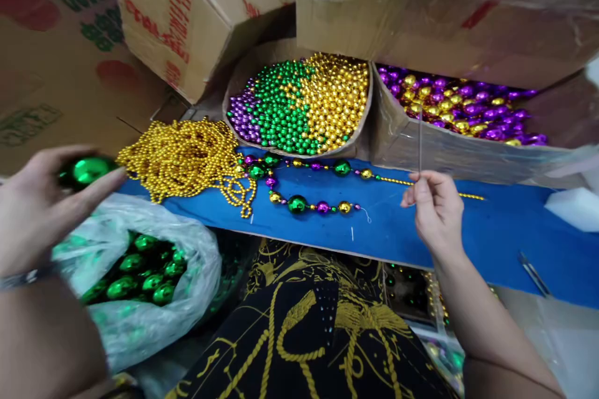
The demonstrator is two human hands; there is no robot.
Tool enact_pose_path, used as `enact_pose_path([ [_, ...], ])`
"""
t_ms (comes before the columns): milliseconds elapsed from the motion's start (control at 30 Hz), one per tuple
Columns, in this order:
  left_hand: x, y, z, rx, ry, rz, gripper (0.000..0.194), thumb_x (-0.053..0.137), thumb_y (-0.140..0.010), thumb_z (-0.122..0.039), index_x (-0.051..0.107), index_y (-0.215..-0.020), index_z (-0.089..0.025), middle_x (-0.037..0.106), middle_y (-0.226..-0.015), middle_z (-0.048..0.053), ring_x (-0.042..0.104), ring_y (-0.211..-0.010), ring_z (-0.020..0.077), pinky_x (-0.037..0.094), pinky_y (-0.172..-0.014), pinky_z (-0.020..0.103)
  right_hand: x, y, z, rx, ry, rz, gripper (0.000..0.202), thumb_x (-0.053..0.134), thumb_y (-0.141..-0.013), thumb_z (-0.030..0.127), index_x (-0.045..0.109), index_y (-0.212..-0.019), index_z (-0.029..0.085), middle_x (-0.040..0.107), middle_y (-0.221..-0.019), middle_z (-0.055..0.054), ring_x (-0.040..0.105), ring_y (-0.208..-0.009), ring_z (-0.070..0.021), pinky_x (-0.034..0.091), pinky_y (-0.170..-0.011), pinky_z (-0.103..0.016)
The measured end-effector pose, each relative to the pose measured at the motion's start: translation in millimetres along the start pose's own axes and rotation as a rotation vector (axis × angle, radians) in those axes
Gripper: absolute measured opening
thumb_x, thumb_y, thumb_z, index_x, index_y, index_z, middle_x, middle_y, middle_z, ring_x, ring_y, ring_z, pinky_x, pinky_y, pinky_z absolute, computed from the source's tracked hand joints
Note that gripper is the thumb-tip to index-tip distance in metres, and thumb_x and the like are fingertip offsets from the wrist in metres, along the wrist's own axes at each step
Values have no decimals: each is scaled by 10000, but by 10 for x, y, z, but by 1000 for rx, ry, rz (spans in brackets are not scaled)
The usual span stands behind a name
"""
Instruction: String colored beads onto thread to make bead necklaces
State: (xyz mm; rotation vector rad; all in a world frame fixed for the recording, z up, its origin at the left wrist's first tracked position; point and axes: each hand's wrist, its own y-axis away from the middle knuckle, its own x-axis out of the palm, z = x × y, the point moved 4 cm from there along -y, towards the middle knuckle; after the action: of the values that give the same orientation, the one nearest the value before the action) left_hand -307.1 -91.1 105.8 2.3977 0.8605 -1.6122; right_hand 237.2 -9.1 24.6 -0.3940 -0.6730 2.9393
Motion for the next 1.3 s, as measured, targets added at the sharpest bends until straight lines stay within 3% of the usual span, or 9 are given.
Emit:
enact_pose_path([
  [67, 246, 113, -679, 170, 560, -47, 580, 772, -667, -560, 627, -1158, -289, 648, -1083, -9, 579, -892, 173, 501, -723, 289, 129, 75, 53, -22, 77, 98, 178, 500, -982, 342, 598, -1073, 225, 569, -673, 34, 579, -574, -95, 484, -576, -234],
  [133, 806, 221, -1263, 163, 1104, 342, 640, 776, -669, -588, 593, -1191, -268, 636, -1093, 41, 621, -837, 174, 525, -587, 261, 243, 160, 90, -72, 194, 186, 173, 500, -980, 314, 615, -1073, 224, 596, -676, 30, 585, -563, -93, 474, -561, -219],
  [200, 1351, 330, -1675, 67, 1397, 666, 635, 784, -692, -558, 576, -1206, -249, 649, -1039, 65, 653, -812, 184, 540, -559, 249, 320, 243, 119, -140, 298, 242, 164, 498, -979, 288, 624, -1059, 220, 629, -690, 23, 602, -557, -92, 469, -544, -205],
  [300, 1885, 486, -1990, -47, 1647, 866, 504, 682, -826, -517, 582, -1237, -244, 657, -1061, 88, 676, -874, 194, 578, -658, 261, 360, 353, 156, -244, 388, 266, 147, 494, -978, 254, 622, -1034, 210, 692, -771, -5, 647, -589, -105, 502, -563, -202],
  [400, 2128, 617, -2097, -138, 1730, 887, 420, 675, -855, -425, 593, -1233, -259, 649, -1092, 70, 676, -922, 194, 588, -766, 305, 349, 438, 145, -312, 444, 267, 143, 494, -971, 224, 620, -1036, 207, 730, -860, -32, 694, -662, -136, 550, -626, -228],
  [900, 2326, 765, -2092, -212, 1738, 816, 345, 703, -840, -350, 624, -1163, -256, 631, -1123, 40, 643, -996, 208, 548, -906, 436, 348, 509, -33, -367, 510, 240, 148, 526, -949, 160, 628, -1054, 184, 744, -923, -47, 719, -764, -144, 577, -715, -241],
  [1033, 2258, 791, -2108, 22, 1635, 900, 584, 771, -757, -232, 550, -1294, -295, 610, -1283, 71, 626, -1061, 222, 553, -866, 374, 314, 464, -39, -388, 533, 228, 170, 520, -953, 160, 628, -1078, 198, 741, -941, -52, 718, -777, -156, 577, -709, -268],
  [1167, 2146, 789, -2099, 369, 1404, 826, 622, 813, -698, -166, 585, -1274, -222, 551, -1388, 116, 510, -1279, 258, 488, -992, 342, 281, 417, -18, -411, 538, 253, 187, 525, -949, 165, 654, -1081, 194, 733, -886, -43, 696, -713, -145, 557, -657, -260],
  [1300, 2149, 799, -2081, 442, 1291, 843, 622, 831, -669, -171, 614, -1251, -205, 555, -1362, 124, 577, -1175, 252, 485, -998, 387, 236, 386, -4, -410, 550, 262, 216, 510, -953, 183, 678, -1087, 200, 732, -877, -43, 685, -700, -141, 551, -652, -259],
])
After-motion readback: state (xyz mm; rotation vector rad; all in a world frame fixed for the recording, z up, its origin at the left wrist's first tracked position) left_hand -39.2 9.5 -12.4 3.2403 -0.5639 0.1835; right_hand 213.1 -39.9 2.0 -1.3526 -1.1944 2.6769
